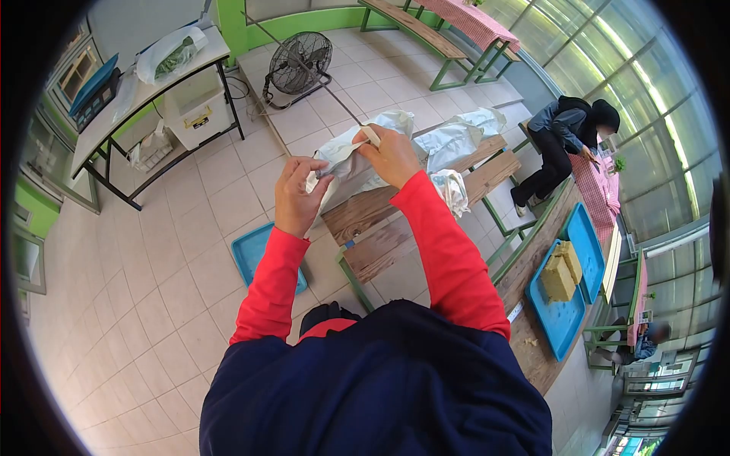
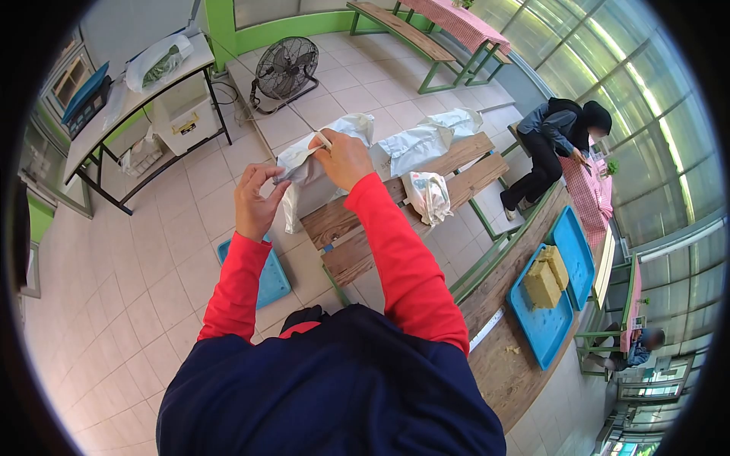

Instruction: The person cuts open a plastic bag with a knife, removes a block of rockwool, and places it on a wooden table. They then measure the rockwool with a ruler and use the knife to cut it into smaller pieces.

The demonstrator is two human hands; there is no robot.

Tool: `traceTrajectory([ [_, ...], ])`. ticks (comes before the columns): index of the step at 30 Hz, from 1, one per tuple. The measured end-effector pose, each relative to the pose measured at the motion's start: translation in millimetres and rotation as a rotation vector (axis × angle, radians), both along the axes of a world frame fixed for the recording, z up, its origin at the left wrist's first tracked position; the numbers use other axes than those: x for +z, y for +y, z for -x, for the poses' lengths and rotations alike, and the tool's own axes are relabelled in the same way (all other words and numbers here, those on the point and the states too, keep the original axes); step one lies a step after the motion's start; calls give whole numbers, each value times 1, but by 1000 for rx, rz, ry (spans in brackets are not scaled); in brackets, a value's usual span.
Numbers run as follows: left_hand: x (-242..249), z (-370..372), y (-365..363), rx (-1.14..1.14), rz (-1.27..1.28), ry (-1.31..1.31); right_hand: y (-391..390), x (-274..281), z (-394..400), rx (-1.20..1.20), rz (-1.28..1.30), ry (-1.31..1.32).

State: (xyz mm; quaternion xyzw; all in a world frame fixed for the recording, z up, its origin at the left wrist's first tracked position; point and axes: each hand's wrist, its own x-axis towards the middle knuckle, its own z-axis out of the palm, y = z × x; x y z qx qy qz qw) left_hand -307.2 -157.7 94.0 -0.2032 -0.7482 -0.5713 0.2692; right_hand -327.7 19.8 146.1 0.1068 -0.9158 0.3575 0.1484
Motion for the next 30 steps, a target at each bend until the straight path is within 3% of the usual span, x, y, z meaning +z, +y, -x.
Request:
traceTrajectory([
  [3,2,5,3,23,16,-24,-1,6,-2,19,-7,5],
  [5,1,10,5,9,-18,-50,-6,17,-9,37,-26,-141],
  [9,8,15,8,83,34,22,-16,21,-18,112,-68,-92],
  [12,10,19,7,82,3,3,-21,14,-33,-60,-21,-34],
  [14,10,23,8,82,-33,-64,-16,7,-50,-115,-10,186],
  [18,14,26,9,73,-56,-80,-3,-14,-93,-202,4,194],
  [21,19,28,7,76,43,-97,3,-29,-118,-251,-42,115],
  [23,25,26,5,94,237,-152,1,-31,-136,-268,58,-159],
  [30,19,31,14,38,58,-18,-11,-38,-160,-232,-91,-214],
])
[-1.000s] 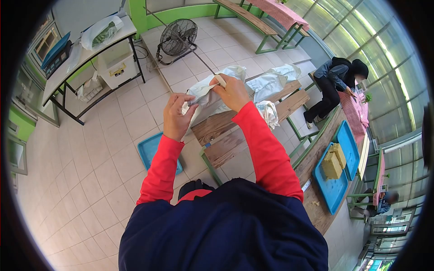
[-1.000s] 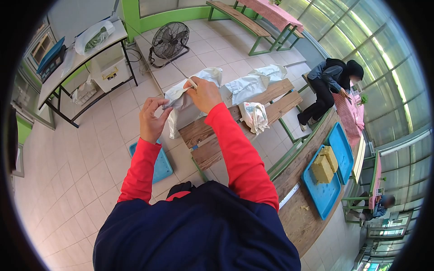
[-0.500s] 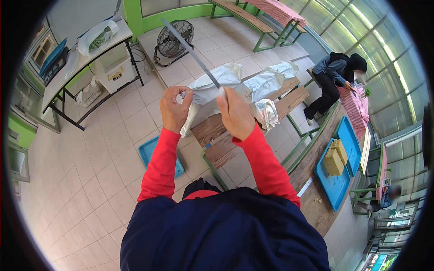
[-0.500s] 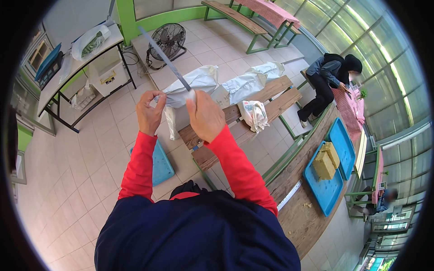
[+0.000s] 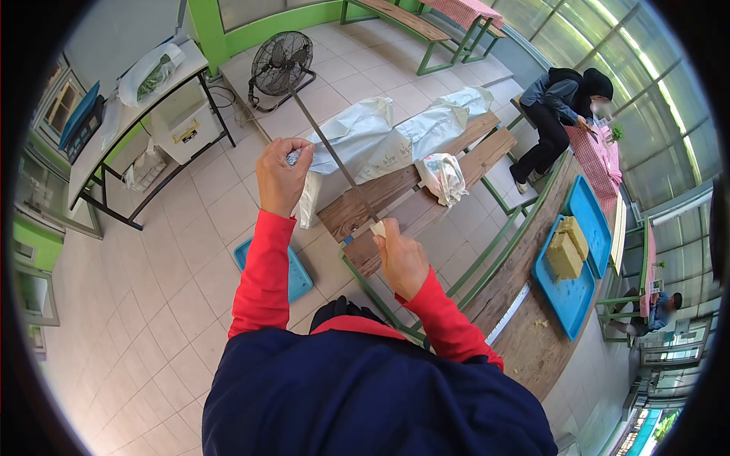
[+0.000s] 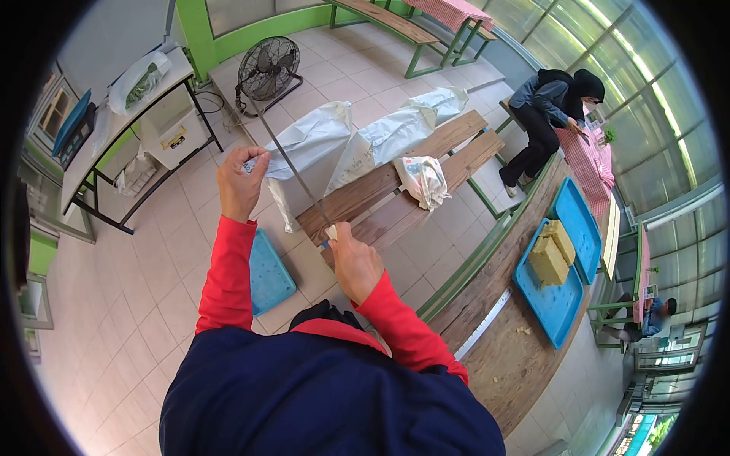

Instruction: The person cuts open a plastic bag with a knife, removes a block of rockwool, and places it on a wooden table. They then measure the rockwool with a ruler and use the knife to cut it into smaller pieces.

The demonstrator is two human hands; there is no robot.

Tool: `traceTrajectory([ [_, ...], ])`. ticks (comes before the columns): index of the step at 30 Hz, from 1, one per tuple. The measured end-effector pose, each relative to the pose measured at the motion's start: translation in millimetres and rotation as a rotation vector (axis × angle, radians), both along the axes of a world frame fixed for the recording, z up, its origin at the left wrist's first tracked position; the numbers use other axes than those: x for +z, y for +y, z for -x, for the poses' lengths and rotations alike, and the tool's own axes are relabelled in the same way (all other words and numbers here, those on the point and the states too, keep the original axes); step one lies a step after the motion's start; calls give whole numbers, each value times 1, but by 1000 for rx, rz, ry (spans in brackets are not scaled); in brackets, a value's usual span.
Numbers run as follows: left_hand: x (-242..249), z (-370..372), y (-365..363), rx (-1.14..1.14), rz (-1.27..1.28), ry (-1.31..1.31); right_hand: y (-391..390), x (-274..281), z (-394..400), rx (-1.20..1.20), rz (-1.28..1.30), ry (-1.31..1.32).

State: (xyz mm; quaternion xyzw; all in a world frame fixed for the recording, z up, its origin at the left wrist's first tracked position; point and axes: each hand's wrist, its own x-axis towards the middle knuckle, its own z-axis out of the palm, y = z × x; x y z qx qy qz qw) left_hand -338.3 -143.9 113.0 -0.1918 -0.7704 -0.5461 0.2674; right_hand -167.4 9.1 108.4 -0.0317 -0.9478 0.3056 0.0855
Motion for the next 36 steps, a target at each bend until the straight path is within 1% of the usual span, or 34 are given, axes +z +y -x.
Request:
traceTrajectory([
  [4,4,-5,3,-1,24,-18,-2,6,-5,-1,9,-32],
  [7,-2,-5,6,-2,25,15,-7,8,17,42,21,-53],
  [9,-4,-3,8,-1,8,51,-12,3,40,70,31,98],
  [12,-5,-4,9,-2,-19,28,-15,3,54,91,45,65],
  [16,-13,0,11,26,-58,55,-3,14,27,140,68,34],
  [18,-15,1,9,49,-86,53,6,19,12,151,89,-97],
  [22,-16,1,5,18,-68,58,4,26,11,164,78,-120],
  [25,-15,-7,6,-14,-29,58,-5,23,40,182,136,-92],
  [27,-16,-10,5,-41,2,45,-12,13,68,203,119,75],
  [31,-20,-4,3,-21,-61,65,-15,10,75,262,136,136],
  [33,-20,0,-1,13,-77,72,-8,19,54,256,148,-7],
  [34,-20,3,-4,38,-103,34,-6,23,41,259,146,-6],
  [36,-22,4,-4,61,-134,-9,-1,29,20,200,145,-181],
])
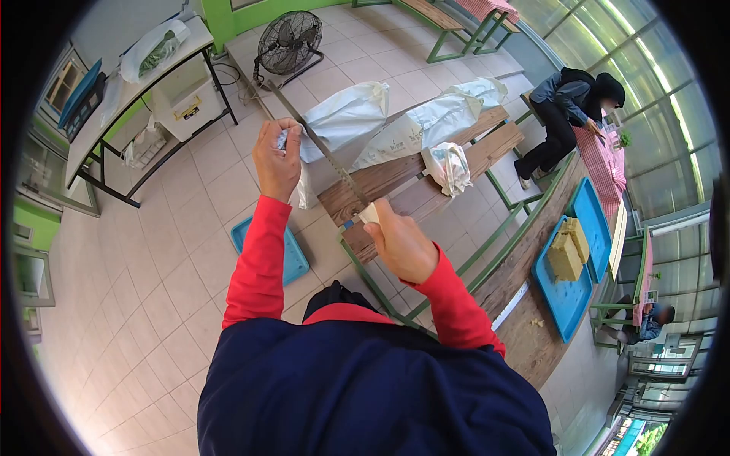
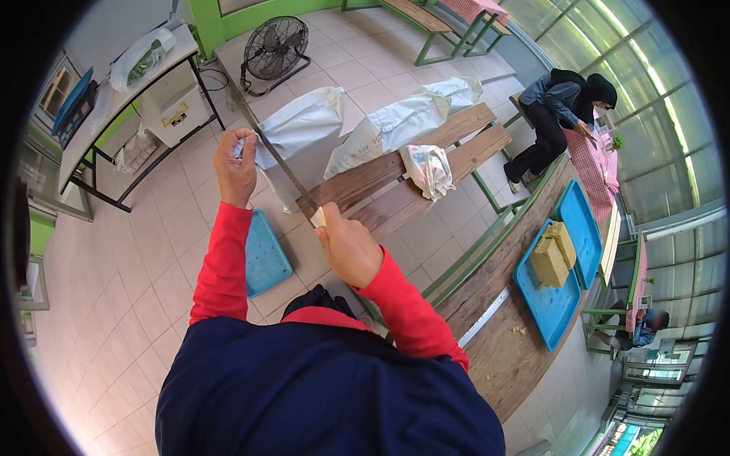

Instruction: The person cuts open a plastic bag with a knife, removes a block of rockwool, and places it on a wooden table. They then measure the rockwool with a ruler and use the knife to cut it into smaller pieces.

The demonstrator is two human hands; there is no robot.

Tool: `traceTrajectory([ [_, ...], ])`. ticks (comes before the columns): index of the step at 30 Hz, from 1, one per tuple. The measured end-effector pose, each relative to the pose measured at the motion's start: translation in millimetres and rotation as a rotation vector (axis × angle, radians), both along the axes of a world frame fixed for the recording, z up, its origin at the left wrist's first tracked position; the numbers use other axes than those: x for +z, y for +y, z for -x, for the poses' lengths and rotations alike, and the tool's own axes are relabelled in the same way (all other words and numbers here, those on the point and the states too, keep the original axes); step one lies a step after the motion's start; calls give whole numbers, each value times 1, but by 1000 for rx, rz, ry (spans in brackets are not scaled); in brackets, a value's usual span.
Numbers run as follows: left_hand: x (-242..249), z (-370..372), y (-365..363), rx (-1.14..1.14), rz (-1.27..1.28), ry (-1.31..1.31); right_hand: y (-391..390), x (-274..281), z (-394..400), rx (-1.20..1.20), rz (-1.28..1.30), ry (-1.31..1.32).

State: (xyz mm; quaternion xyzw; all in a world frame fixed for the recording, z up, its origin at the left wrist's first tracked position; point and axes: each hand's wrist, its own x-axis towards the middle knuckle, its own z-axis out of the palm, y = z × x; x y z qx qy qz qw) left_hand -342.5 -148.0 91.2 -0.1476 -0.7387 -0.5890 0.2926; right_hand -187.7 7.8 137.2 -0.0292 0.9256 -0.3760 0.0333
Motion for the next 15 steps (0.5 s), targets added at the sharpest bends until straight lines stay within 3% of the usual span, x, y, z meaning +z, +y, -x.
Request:
traceTrajectory([
  [5,-8,-15,15,-128,8,50,-11,-22,55,-15,4,168],
  [9,-3,-10,9,-62,-2,52,-19,-28,71,33,34,275],
  [15,-11,-3,6,31,-106,12,-4,-6,7,4,-14,61],
])
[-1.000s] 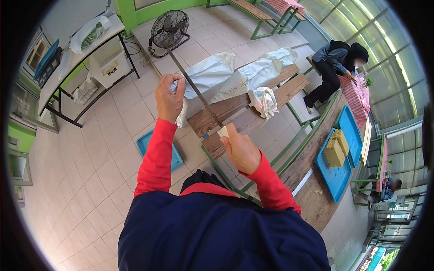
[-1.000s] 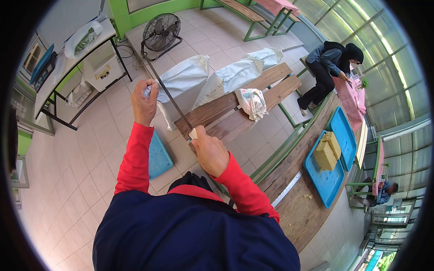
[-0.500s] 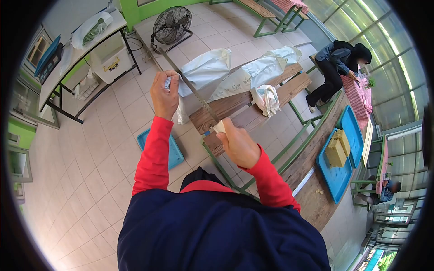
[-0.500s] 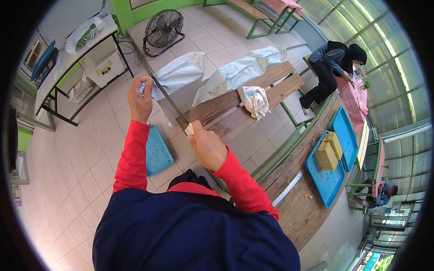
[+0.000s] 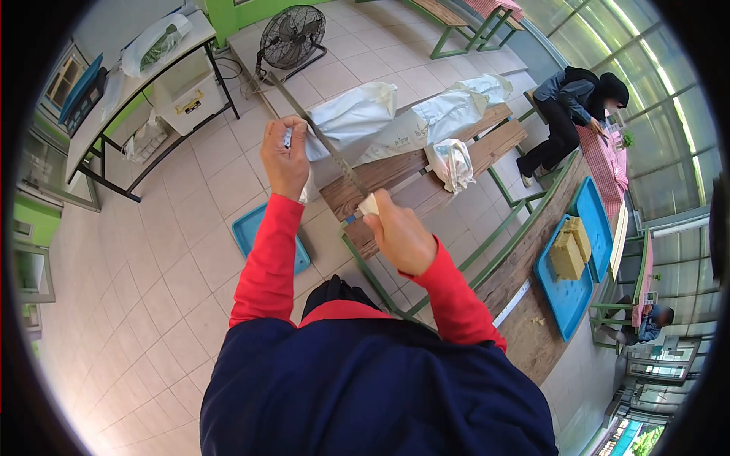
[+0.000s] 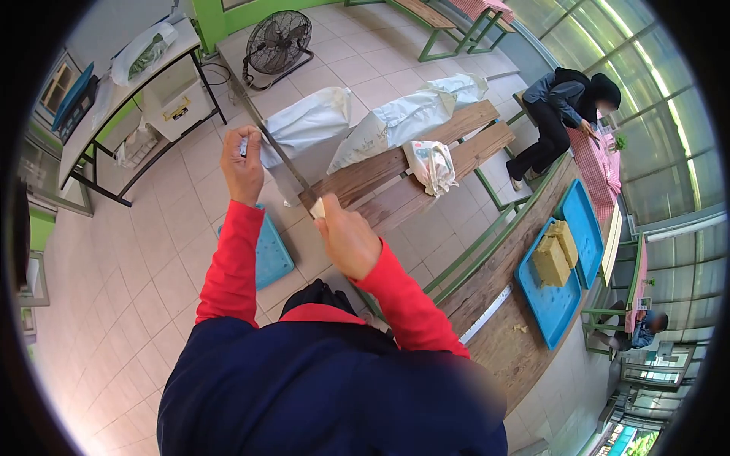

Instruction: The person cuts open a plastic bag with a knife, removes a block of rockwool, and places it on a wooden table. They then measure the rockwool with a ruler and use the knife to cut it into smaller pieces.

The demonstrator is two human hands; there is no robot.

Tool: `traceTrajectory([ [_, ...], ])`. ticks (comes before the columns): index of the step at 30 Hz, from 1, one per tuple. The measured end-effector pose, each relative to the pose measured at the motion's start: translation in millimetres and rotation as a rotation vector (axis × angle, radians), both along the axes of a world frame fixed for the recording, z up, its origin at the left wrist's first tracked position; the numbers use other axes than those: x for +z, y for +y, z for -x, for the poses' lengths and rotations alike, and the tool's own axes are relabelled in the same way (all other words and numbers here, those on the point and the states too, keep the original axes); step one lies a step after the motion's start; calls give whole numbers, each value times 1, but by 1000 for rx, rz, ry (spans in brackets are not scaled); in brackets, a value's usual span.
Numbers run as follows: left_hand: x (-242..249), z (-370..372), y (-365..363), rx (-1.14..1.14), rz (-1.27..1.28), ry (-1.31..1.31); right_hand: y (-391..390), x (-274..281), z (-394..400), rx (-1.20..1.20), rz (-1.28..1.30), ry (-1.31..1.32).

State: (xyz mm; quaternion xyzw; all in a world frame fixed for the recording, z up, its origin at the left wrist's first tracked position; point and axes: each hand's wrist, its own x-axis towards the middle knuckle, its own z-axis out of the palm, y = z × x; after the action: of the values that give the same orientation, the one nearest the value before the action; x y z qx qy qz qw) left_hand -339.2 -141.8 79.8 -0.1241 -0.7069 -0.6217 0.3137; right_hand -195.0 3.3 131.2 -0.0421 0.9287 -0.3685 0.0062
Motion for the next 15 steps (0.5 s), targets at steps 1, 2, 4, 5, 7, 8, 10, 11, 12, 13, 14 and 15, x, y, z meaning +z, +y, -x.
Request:
traceTrajectory([
  [1,0,-1,1,1,-3,0,-1,-1,-5,-3,13,-2],
  [2,-1,-3,2,-38,7,16,-3,-3,-1,-3,16,-2],
  [4,-2,-12,6,-83,23,33,-7,-15,16,-4,38,101],
  [5,-4,-18,9,-137,34,12,-10,-22,31,-11,41,101],
  [7,-10,-23,12,-196,40,-10,-16,-29,60,-45,-45,292],
  [8,-11,-21,11,-194,40,-6,-14,-25,64,-43,-45,296],
  [10,-13,-19,8,-190,2,-20,-11,-9,64,-75,89,41],
  [11,-13,-19,6,-183,-2,-19,-5,-5,64,-68,86,41],
  [12,-14,-19,5,-206,-3,-28,2,0,65,-110,129,121],
  [13,-15,-20,5,-234,0,-39,7,4,64,-158,175,198],
  [14,-16,-20,4,-238,2,-41,10,10,66,-162,176,197],
  [15,-18,-20,5,-261,-7,-25,13,18,68,-174,117,248],
])
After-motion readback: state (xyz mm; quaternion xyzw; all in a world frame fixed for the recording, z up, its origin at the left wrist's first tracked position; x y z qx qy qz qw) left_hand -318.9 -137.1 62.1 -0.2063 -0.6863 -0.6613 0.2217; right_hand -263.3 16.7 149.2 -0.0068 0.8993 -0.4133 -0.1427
